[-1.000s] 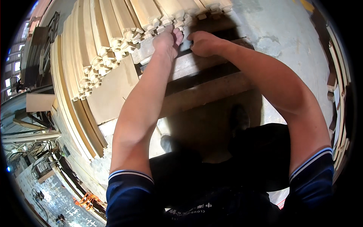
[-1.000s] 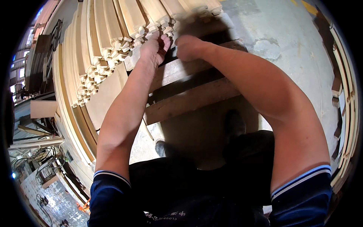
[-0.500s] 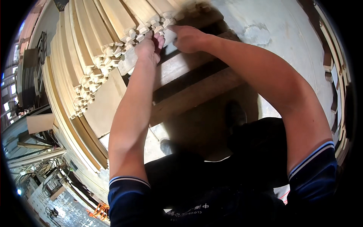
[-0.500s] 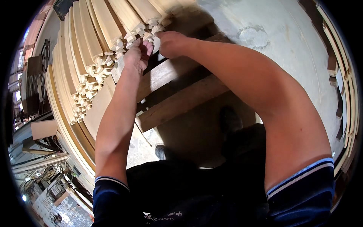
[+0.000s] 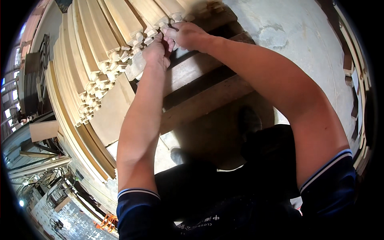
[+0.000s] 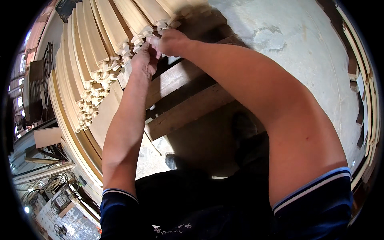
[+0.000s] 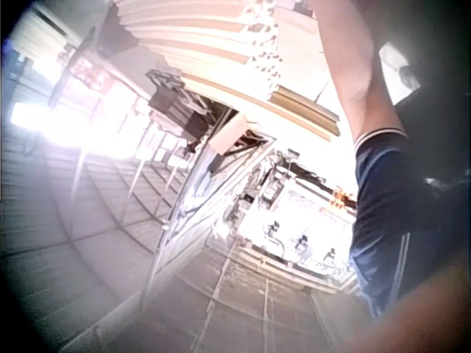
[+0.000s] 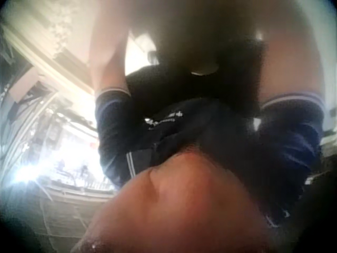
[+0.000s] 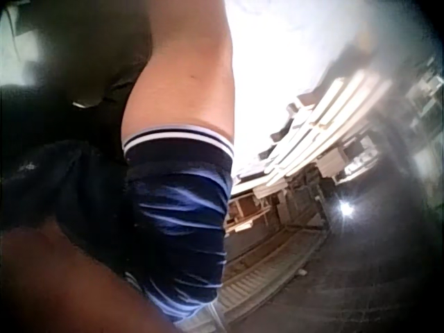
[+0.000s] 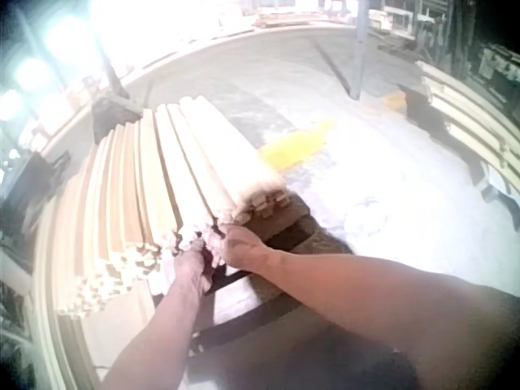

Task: The person stacks long wooden slats on a pallet and then uses a palm router to trim the ends of several slats while they are positioned on a workbench.

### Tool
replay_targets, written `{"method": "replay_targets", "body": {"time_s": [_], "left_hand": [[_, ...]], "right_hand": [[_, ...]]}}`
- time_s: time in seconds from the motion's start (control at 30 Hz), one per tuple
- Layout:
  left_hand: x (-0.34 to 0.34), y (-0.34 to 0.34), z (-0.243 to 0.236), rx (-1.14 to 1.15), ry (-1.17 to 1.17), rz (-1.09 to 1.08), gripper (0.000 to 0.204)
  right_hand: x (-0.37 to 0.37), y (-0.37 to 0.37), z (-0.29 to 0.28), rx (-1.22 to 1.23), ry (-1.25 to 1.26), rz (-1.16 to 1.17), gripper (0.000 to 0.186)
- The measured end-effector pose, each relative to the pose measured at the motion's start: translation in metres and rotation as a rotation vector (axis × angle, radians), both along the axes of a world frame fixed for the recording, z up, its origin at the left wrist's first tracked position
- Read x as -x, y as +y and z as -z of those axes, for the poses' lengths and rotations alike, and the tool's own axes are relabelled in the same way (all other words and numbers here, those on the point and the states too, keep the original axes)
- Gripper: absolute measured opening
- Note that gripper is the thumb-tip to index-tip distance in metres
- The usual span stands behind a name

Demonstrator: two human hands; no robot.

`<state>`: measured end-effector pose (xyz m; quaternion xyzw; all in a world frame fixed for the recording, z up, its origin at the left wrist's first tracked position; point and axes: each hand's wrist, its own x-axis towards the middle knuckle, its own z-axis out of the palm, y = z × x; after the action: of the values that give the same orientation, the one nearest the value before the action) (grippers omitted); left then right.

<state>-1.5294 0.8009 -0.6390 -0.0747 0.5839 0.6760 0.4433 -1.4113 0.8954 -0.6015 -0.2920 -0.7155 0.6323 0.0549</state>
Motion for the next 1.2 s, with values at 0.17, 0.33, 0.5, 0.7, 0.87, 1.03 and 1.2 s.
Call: {"method": "replay_targets", "body": {"time_s": [0.17, 0.33, 0.5, 0.7, 0.87, 1.03, 1.2], "left_hand": [[0.003, -0.002, 0.004, 0.017, 0.024, -0.052, 0.018], [0.004, -0.003, 0.007, 0.0, 0.012, -0.032, 0.018], [-0.001, 0.002, 0.004, 0.021, 0.027, -0.034, 0.02], [0.006, 0.0, 0.008, 0.025, 0.027, -0.017, 0.021], [0.001, 0.005, 0.004, 0.091, 0.058, -0.025, 0.022], [0.003, -0.006, 0.004, -0.002, 0.087, 0.04, 0.021], [-0.014, 0.0, -0.009, 0.036, 0.122, -0.065, 0.014]], "right_hand": [[0.003, -0.017, -0.006, 0.132, -0.088, 0.12, 0.05], [0.013, -0.017, 0.01, 0.207, -0.122, 0.151, 0.069], [0.016, -0.012, 0.015, 0.229, -0.095, 0.201, 0.065], [0.022, -0.012, 0.004, 0.247, -0.107, 0.177, 0.049], [0.028, -0.011, 0.013, 0.116, -0.131, 0.195, 0.057], [0.02, -0.011, 0.011, 0.011, -0.113, 0.119, 0.051], [0.007, -0.004, 0.012, 0.174, -0.153, 0.006, 0.067]]}}
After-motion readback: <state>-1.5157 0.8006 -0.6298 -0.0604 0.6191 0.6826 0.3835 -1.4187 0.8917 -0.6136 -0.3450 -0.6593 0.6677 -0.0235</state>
